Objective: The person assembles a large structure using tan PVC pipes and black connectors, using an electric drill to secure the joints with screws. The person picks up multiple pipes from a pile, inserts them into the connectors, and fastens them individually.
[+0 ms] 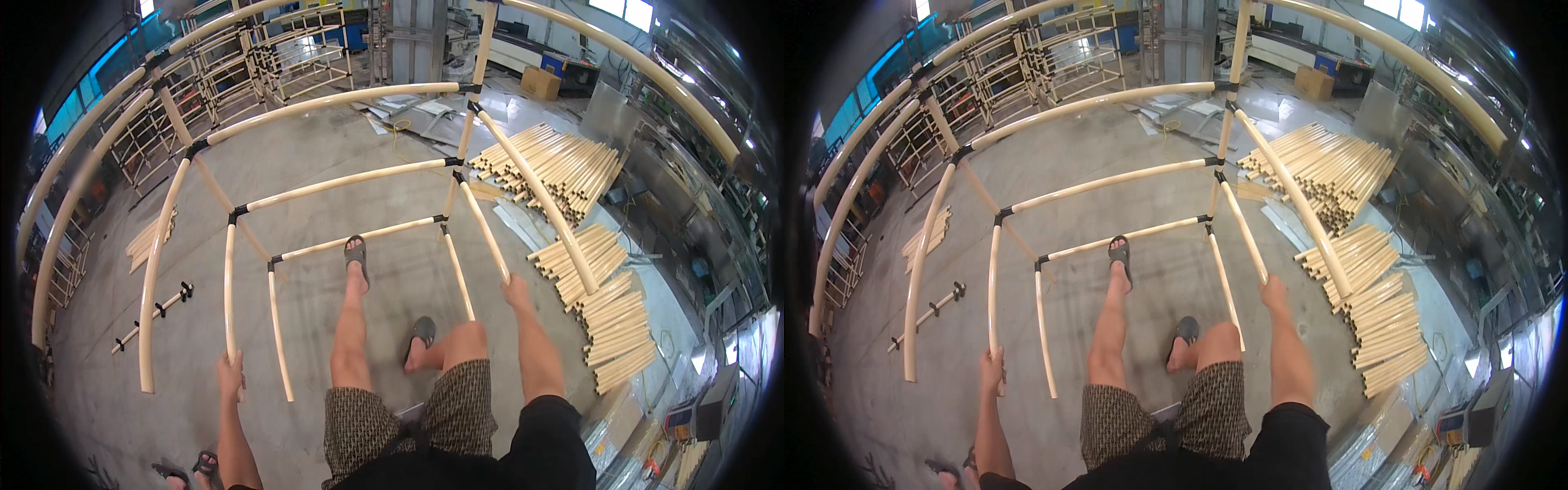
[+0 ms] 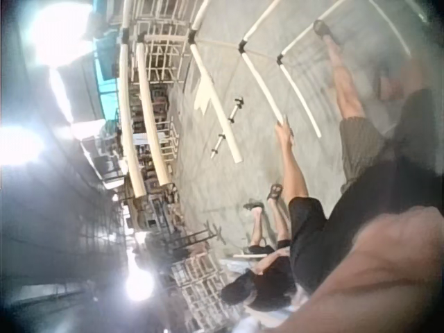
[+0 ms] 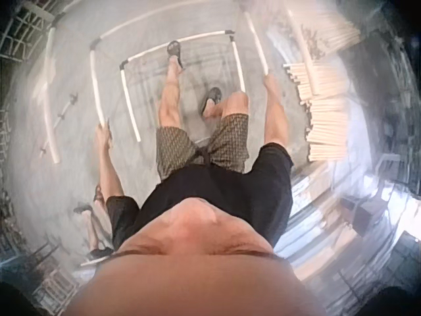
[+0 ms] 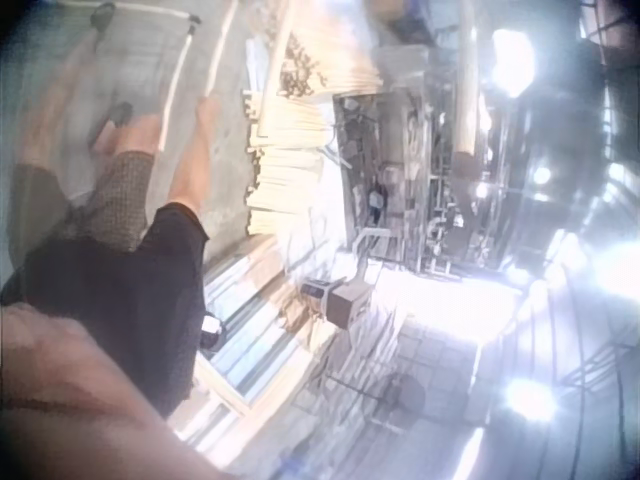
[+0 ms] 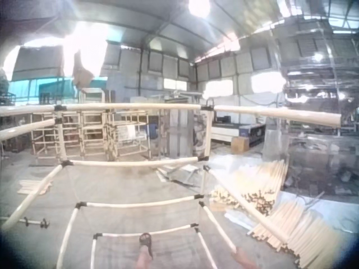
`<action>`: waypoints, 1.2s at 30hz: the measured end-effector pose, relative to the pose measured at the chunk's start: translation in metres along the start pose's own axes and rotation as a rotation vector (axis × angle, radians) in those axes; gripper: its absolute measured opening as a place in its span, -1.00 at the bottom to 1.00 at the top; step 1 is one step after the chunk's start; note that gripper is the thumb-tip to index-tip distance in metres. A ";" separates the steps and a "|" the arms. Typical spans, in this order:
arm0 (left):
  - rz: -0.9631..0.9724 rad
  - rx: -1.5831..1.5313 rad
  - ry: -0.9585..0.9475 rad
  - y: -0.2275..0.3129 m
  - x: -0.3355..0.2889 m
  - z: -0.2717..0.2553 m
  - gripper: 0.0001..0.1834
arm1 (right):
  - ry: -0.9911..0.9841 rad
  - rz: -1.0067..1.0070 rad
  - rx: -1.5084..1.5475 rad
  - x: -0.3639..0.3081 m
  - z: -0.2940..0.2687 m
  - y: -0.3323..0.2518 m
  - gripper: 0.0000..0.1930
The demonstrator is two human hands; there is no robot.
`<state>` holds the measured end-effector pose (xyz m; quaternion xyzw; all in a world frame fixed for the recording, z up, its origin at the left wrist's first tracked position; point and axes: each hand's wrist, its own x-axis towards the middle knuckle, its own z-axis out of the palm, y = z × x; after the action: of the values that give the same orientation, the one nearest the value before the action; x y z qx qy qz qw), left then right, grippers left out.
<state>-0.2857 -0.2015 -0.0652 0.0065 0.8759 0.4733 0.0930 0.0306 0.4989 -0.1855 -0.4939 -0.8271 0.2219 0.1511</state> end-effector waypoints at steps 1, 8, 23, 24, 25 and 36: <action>0.017 0.004 0.001 0.012 0.015 0.011 -0.72 | 0.035 0.013 -0.001 0.023 0.007 -0.003 -0.60; 0.039 0.132 0.049 0.034 0.113 0.055 -0.52 | 0.089 -0.061 0.107 0.119 0.008 -0.007 -0.55; -0.055 0.352 0.108 0.032 0.073 0.074 -0.54 | -0.076 -0.031 -0.189 0.073 0.012 0.021 -0.76; -0.047 0.361 0.123 0.019 0.081 0.069 -0.54 | -0.082 -0.012 -0.166 0.073 0.012 0.018 -0.79; -0.036 0.363 0.132 0.017 0.084 0.073 -0.54 | -0.087 -0.027 -0.185 0.075 0.010 0.021 -0.79; 0.017 0.481 0.231 0.018 0.102 0.075 -0.49 | -0.079 -0.054 -0.231 0.087 0.004 0.019 -0.65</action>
<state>-0.3746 -0.1192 -0.1068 -0.0182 0.9680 0.2497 -0.0160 0.0022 0.5827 -0.1956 -0.4765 -0.8654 0.1404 0.0666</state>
